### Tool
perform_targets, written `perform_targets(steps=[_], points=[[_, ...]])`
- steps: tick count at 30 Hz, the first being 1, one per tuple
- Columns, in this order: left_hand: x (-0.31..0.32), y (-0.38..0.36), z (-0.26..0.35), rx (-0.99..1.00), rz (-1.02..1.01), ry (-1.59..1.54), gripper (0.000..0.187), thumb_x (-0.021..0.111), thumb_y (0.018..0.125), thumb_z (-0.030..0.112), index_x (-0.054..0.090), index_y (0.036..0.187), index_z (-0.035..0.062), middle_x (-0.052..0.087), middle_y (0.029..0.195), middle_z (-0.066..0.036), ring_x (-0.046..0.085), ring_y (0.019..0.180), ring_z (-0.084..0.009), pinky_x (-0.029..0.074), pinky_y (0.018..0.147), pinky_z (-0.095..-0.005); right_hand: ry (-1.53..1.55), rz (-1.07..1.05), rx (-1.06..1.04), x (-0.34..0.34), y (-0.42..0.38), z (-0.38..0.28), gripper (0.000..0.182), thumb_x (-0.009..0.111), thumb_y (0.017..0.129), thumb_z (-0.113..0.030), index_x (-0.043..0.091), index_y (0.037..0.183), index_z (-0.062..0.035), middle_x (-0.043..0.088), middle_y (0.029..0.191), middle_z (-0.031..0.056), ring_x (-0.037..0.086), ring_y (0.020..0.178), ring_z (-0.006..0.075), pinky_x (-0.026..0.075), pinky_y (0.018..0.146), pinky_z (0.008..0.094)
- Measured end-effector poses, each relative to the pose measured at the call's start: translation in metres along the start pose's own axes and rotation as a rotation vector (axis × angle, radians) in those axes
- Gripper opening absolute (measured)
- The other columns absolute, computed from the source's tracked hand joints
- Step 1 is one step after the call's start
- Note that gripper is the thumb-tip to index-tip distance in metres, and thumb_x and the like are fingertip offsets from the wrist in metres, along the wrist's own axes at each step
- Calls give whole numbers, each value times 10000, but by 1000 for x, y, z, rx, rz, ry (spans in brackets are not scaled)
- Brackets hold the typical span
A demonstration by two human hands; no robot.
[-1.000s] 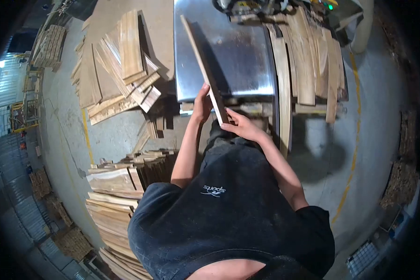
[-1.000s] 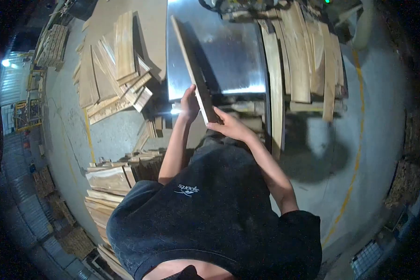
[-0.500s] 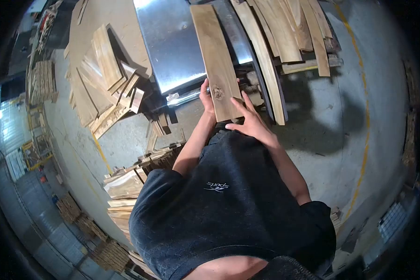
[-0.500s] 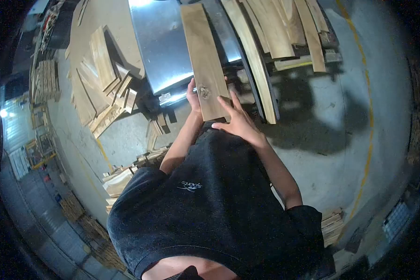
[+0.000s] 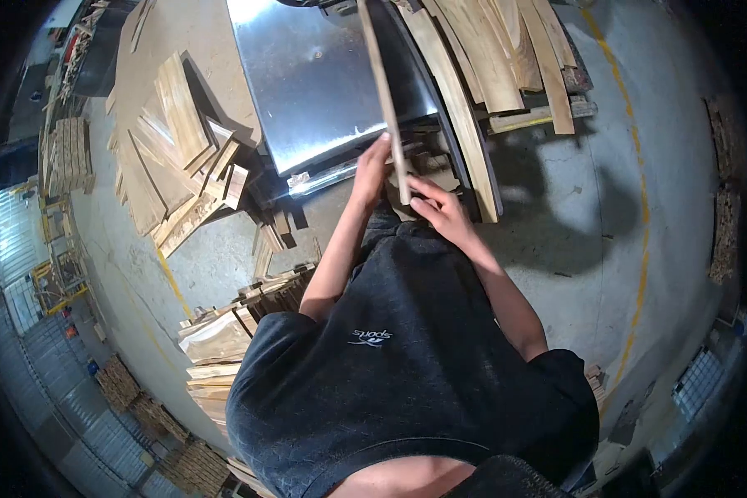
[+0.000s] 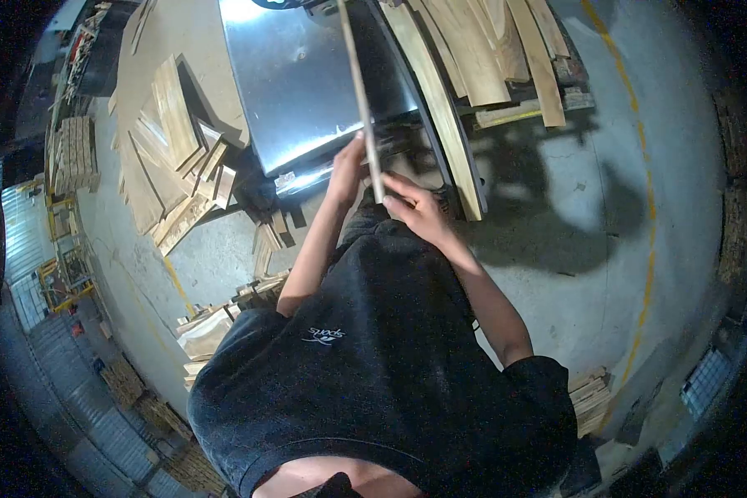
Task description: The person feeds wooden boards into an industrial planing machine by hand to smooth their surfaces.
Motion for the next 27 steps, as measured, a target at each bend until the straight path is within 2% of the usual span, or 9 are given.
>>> perform_targets(steps=[2,4,8,9,12,15,19,22,27], points=[[-3,-7,3,-281,-129,-507,648,467,963,563,441,1390,75,558,1287,-126,539,1183,-275,417,1035,-404,-168,21,-72,5,4,-8,395,607,944,-132,561,1328,-50,538,1351,128,502,1254,239,407,1049,383],[-7,-8,-5,-271,-98,-559,637,450,975,539,407,1410,77,513,1351,-126,525,1200,-279,417,1041,-415,-506,84,-233,7,13,-14,392,662,897,-134,619,1286,-112,513,1388,177,433,1336,312,322,1122,440],[-12,1,-25,111,84,-488,537,446,1028,217,271,1514,67,424,1463,-124,445,1300,-230,368,1081,-378,-656,392,-17,2,26,27,611,681,891,-186,432,1437,-74,476,1404,215,408,1337,382,346,1097,466],[-16,1,-23,91,45,-524,534,426,1026,105,247,1528,67,422,1472,-116,433,1313,-206,347,1093,-353,-545,289,83,-3,29,30,710,675,903,-205,312,1499,-71,479,1393,238,418,1332,368,340,1102,462],[-24,11,-41,98,26,-465,499,421,1033,147,299,1509,61,431,1468,-105,435,1312,-201,352,1090,-348,12,59,335,5,23,13,668,610,958,-244,280,1515,-80,543,1351,213,650,1026,271,534,834,366],[-25,17,-50,118,26,-324,504,360,1054,295,277,1521,125,481,1386,-95,507,1211,-218,434,1027,-376,-206,-67,224,22,19,-31,629,563,980,-234,272,1515,-74,627,1204,239,689,859,311,546,682,379],[-21,17,-51,107,80,-294,521,352,1055,385,347,1488,95,510,1333,-74,517,1144,-176,431,1000,-339,-590,-34,-35,39,17,-46,610,528,976,-161,252,1511,-62,598,1033,355,628,947,467,507,777,458],[-20,15,-51,138,123,-303,511,403,1050,363,407,1454,50,516,1361,-67,499,1181,-159,402,1019,-316,-645,-131,11,37,18,-54,640,536,978,-191,221,1521,-71,609,1020,347,641,913,475,507,759,472],[-14,8,-33,207,293,-143,485,454,1040,301,418,1430,16,571,1288,-103,533,1134,-157,422,993,-321,-389,-65,291,21,22,-23,658,503,996,-132,146,1549,-139,670,982,234,709,798,314,555,694,383]])
Point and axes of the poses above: each hand's wrist, its own y-axis towards the middle knuckle, its own x-axis out of the palm, z = x × y, the point moved 1 cm from there along y, towards the middle knuckle
